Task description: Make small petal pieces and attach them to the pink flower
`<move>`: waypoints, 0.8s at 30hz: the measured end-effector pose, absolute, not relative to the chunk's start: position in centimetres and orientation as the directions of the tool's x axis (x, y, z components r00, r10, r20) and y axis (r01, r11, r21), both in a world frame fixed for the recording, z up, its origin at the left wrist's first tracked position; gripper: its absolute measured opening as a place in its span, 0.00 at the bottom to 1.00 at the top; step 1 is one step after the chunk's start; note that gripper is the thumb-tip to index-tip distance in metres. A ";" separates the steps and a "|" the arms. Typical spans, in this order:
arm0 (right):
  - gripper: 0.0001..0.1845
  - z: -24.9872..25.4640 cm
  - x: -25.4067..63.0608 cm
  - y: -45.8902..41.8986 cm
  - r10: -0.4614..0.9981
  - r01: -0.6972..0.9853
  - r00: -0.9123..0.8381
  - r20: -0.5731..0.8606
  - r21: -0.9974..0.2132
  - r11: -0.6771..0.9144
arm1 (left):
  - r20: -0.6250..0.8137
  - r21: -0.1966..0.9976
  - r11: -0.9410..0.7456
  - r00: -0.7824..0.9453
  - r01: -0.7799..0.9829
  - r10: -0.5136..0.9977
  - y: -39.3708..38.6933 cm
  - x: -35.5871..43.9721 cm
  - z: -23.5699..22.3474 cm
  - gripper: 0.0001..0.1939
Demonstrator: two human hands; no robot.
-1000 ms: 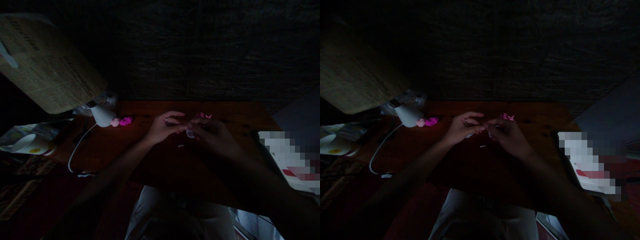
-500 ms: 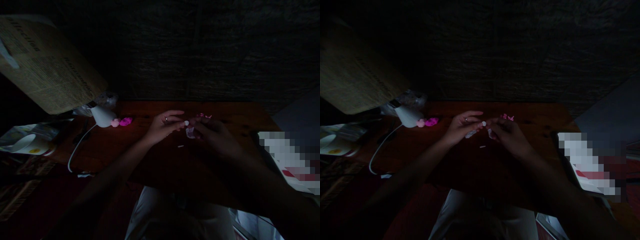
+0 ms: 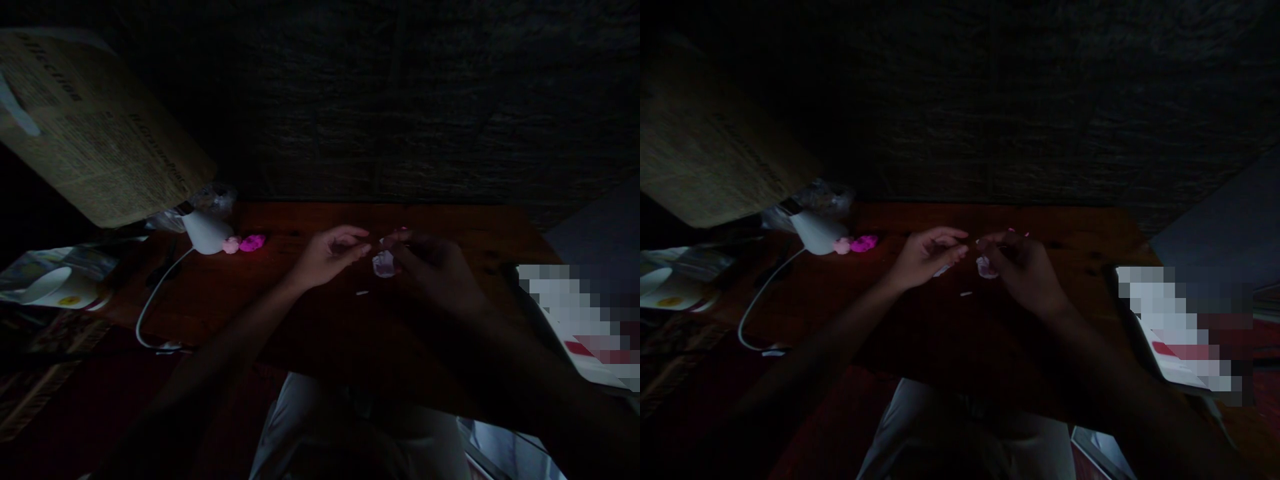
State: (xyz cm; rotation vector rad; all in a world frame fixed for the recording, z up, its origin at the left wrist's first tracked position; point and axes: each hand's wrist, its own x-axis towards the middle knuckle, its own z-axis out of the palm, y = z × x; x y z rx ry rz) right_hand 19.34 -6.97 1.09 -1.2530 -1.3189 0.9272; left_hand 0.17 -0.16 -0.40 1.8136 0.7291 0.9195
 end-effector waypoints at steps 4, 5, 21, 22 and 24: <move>0.16 1.2 19.2 -7.0 0.978 0.172 0.095 0.184 -0.971 0.166 | 0.274 0.759 -0.608 0.731 0.234 0.625 -0.4 -0.3 0.0 0.08; 0.16 1.2 19.2 -7.0 0.980 0.168 0.085 0.182 -0.972 0.166 | 0.240 0.725 -0.647 0.794 0.237 0.559 -0.5 -0.4 0.1 0.08; 0.12 1.5 19.4 -6.8 0.983 -0.103 0.168 0.076 -0.990 0.094 | 0.027 0.567 -0.781 0.941 0.264 0.337 -0.3 -0.8 0.1 0.04; 0.12 1.6 19.3 -6.9 0.983 -0.110 0.167 0.075 -0.990 0.094 | 0.031 0.572 -0.779 0.942 0.258 0.335 -0.3 -0.8 0.2 0.04; 0.13 1.8 19.3 -6.9 0.985 -0.106 0.161 0.068 -0.991 0.086 | 0.037 0.606 -0.755 0.939 0.251 0.342 -0.3 -0.7 0.2 0.05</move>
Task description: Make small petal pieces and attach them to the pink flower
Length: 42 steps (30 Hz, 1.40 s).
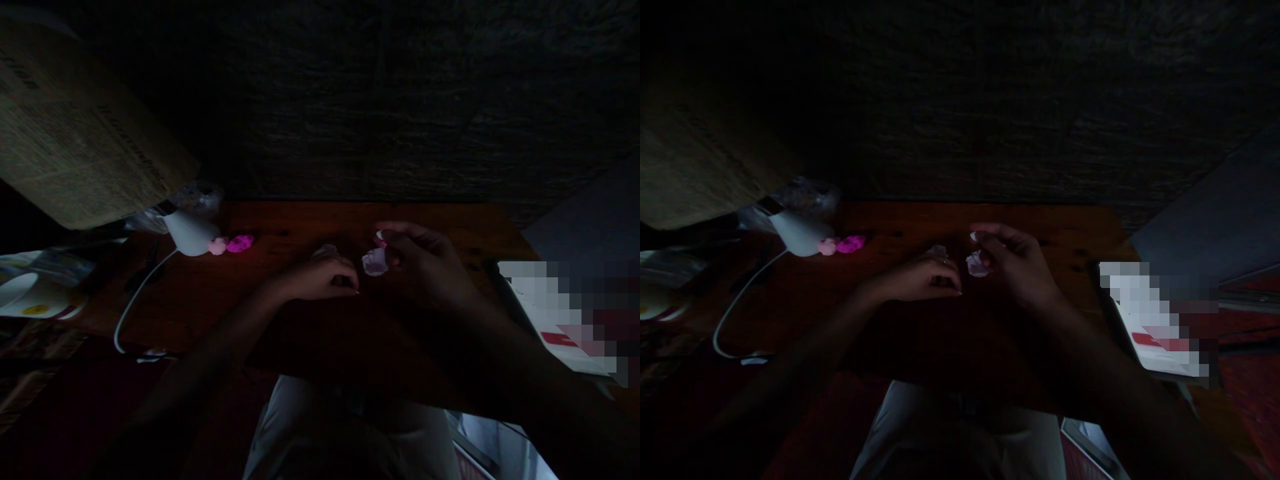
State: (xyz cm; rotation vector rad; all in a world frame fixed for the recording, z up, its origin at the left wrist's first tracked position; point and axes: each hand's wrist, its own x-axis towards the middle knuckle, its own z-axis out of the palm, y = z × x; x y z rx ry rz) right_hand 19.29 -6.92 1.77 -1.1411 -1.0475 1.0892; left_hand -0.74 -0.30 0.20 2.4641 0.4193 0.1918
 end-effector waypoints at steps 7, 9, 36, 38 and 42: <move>0.16 1.8 19.5 -6.9 0.985 -0.089 0.162 0.053 -0.994 0.069 | 0.178 0.782 -0.594 0.846 0.188 0.502 -0.4 -0.6 0.2 0.07; 0.17 1.6 19.6 -6.8 0.984 -0.083 0.164 0.072 -0.993 0.087 | 0.211 0.853 -0.501 0.782 0.146 0.587 -0.4 -0.5 0.3 0.10; 0.19 1.2 19.4 -7.2 0.988 0.049 0.110 0.113 -0.993 0.108 | 0.216 0.974 -0.213 0.562 -0.071 0.799 -0.2 0.3 0.1 0.15; 0.18 1.2 19.4 -7.2 0.985 0.073 0.098 0.141 -0.988 0.134 | 0.214 0.976 -0.205 0.562 -0.079 0.799 0.0 0.3 -0.2 0.17; 0.20 1.2 19.3 -7.1 0.986 0.088 0.085 0.146 -0.986 0.139 | 0.207 0.977 -0.194 0.564 -0.085 0.800 0.3 0.4 -0.5 0.18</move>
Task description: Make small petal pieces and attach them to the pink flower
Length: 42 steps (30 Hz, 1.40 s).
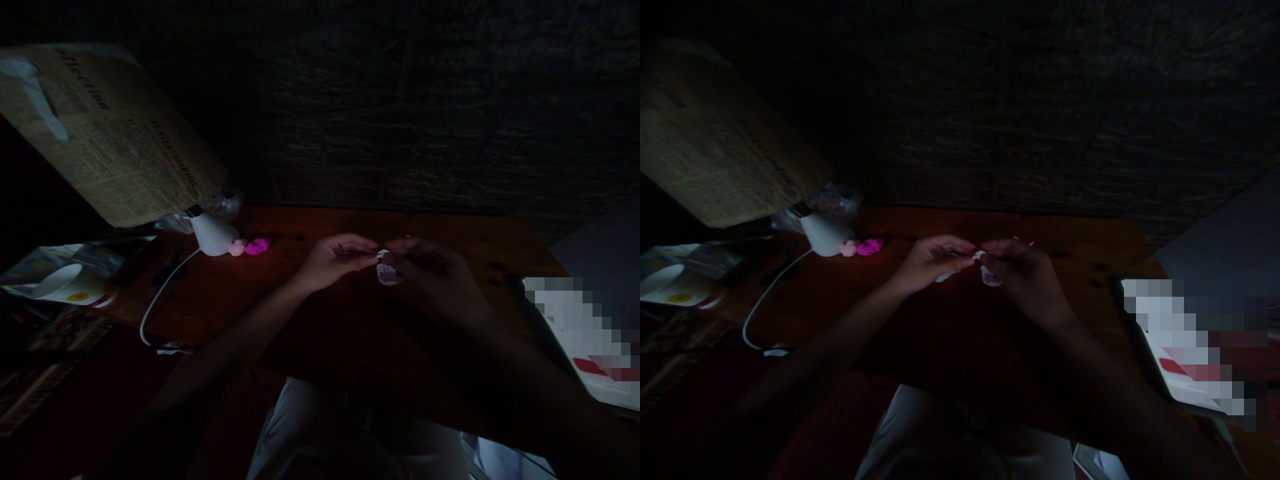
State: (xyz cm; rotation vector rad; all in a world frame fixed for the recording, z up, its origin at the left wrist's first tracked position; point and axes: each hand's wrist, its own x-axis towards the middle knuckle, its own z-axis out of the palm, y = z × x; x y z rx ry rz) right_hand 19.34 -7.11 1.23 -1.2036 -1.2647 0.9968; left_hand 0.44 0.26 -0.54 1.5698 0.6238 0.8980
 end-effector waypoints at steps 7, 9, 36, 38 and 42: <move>0.16 1.2 19.3 -7.2 0.990 0.117 0.058 0.131 -0.985 0.123 | 0.203 0.977 -0.205 0.559 -0.059 0.804 0.1 0.4 -0.6 0.17; 0.16 1.1 19.3 -7.2 0.990 0.127 0.049 0.131 -0.984 0.124 | 0.200 0.978 -0.202 0.554 -0.059 0.808 0.1 0.4 -0.6 0.16; 0.20 0.3 18.6 -7.1 0.981 -0.034 0.180 0.080 -0.996 0.087 | 0.072 0.991 0.003 0.557 -0.133 0.827 0.0 0.8 -1.1 0.20; 0.20 0.3 18.6 -7.1 0.978 -0.028 0.190 0.085 -0.995 0.092 | 0.071 0.989 0.015 0.550 -0.150 0.832 -0.1 0.9 -1.1 0.19; 0.18 0.3 18.5 -7.1 0.971 -0.043 0.218 0.098 -0.993 0.109 | 0.060 0.984 0.042 0.545 -0.173 0.837 -0.3 1.1 -0.9 0.18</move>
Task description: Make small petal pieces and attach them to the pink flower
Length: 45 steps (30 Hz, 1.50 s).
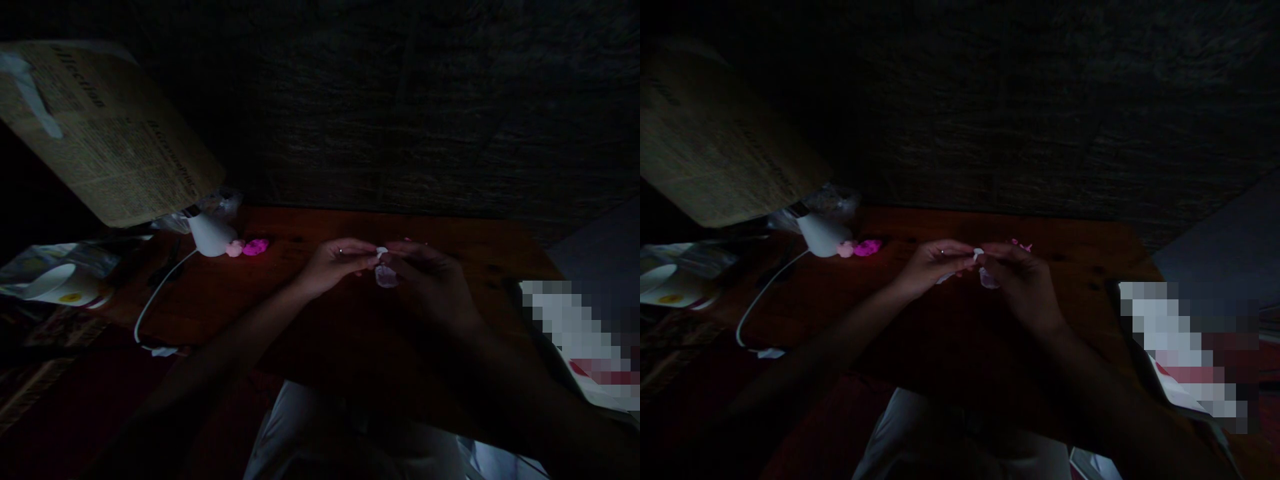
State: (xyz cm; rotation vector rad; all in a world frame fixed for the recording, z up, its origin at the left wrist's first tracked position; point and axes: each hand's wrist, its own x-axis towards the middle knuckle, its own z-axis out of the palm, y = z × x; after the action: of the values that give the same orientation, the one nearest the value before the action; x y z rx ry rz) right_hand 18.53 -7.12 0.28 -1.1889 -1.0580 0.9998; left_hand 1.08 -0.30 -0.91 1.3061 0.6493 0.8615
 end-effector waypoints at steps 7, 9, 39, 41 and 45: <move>0.17 0.3 18.2 -7.2 0.970 -0.063 0.234 0.069 -0.994 0.086 | 0.067 0.984 0.031 0.535 -0.173 0.842 -0.3 1.1 -1.0 0.17; 0.17 0.3 18.2 -7.2 0.972 -0.072 0.227 0.066 -0.994 0.084 | 0.077 0.985 0.017 0.529 -0.170 0.845 -0.2 1.0 -1.1 0.18; 0.14 -0.3 18.0 -7.1 0.942 -0.025 0.277 0.193 -0.978 0.207 | 0.593 0.774 -0.633 0.359 -0.006 0.721 -1.5 1.6 -1.1 0.06; 0.13 -0.3 17.9 -7.2 0.938 -0.023 0.289 0.189 -0.979 0.204 | 0.627 0.733 -0.680 0.367 0.022 0.687 -1.7 1.6 -1.1 0.07; 0.11 -0.2 17.8 -7.4 0.934 -0.021 0.308 0.182 -0.980 0.198 | 0.586 0.736 -0.671 0.411 0.090 0.698 -2.2 1.7 -1.1 0.11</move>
State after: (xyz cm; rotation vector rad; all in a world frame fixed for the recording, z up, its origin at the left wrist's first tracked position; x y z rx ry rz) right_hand 17.81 -7.38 -0.23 -1.1626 -1.0301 0.8678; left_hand 1.69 -2.17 -1.15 2.0471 0.6668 1.2637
